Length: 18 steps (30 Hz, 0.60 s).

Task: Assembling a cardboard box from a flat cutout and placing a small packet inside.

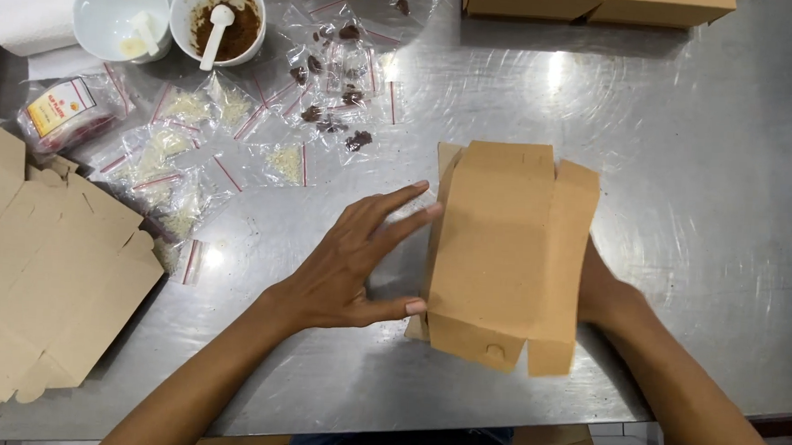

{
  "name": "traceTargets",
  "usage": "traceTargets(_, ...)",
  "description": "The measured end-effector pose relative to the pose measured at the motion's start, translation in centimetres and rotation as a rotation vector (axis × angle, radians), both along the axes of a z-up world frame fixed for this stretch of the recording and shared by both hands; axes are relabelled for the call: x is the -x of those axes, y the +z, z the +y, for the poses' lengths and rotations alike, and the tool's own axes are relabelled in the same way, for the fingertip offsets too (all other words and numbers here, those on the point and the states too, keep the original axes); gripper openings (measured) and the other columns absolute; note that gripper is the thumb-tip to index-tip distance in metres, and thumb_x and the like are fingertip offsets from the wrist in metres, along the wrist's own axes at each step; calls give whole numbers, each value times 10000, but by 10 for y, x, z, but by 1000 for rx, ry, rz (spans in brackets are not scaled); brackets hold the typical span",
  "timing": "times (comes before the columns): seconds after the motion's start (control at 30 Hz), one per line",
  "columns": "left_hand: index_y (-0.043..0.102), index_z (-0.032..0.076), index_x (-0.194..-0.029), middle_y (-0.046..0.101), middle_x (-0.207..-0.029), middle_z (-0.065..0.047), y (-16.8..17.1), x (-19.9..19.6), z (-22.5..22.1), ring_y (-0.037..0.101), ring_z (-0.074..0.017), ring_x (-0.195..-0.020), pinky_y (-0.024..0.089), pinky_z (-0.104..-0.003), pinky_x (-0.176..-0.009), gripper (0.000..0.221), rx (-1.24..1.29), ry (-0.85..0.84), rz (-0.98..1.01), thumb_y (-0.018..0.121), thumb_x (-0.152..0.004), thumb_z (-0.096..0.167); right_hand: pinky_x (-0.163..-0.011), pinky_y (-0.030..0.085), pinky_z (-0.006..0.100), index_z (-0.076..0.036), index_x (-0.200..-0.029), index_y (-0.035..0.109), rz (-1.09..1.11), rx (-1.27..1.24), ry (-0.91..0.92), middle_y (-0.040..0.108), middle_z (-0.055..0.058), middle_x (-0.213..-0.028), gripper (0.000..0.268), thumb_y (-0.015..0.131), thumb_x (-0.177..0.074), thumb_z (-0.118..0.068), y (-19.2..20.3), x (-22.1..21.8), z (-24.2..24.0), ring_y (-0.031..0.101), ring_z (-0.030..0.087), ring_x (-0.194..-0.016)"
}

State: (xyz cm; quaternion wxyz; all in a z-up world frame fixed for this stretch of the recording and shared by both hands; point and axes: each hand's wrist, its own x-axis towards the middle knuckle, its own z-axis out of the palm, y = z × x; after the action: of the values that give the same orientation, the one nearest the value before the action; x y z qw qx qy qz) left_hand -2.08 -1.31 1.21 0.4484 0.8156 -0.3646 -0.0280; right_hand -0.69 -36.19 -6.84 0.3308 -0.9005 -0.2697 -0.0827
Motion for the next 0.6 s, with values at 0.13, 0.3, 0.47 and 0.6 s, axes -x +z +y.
traceTargets(0.13,484,238,-1542,334,-1658,-191,-2,-2,4,364,-434,-1532,302,-646,-1211,790,0,-2,-81,692,-896,642,-1104,416,523,-100,-1055,752,-19,24,20,718,49,-1016,165,651,-938,-159,6,13,28,678,312,-1083)
traceTargets(0.3,658,186,-1356,539,-1547,-116,-4,-8,12,475,-354,-1472,284,-593,-1215,653,-75,46,-266,656,-908,661,-1178,364,551,-102,-1083,756,-65,84,47,725,51,-1070,198,632,-930,-125,15,21,61,668,309,-1149)
traceTargets(0.47,736,181,-1265,678,-1400,-87,-6,-11,16,545,-323,-1410,260,-620,-1216,573,-170,60,-281,704,-897,619,-1233,325,573,-103,-1103,759,-104,118,83,730,52,-1111,228,618,-924,-100,25,14,58,660,306,-1198)
traceTargets(0.6,757,164,-1240,691,-1394,-96,1,-12,15,559,-338,-1391,263,-636,-1209,569,-237,42,-261,740,-873,598,-1288,285,595,-104,-1124,762,-142,148,107,735,54,-1151,261,604,-918,-74,33,1,50,653,303,-1247)
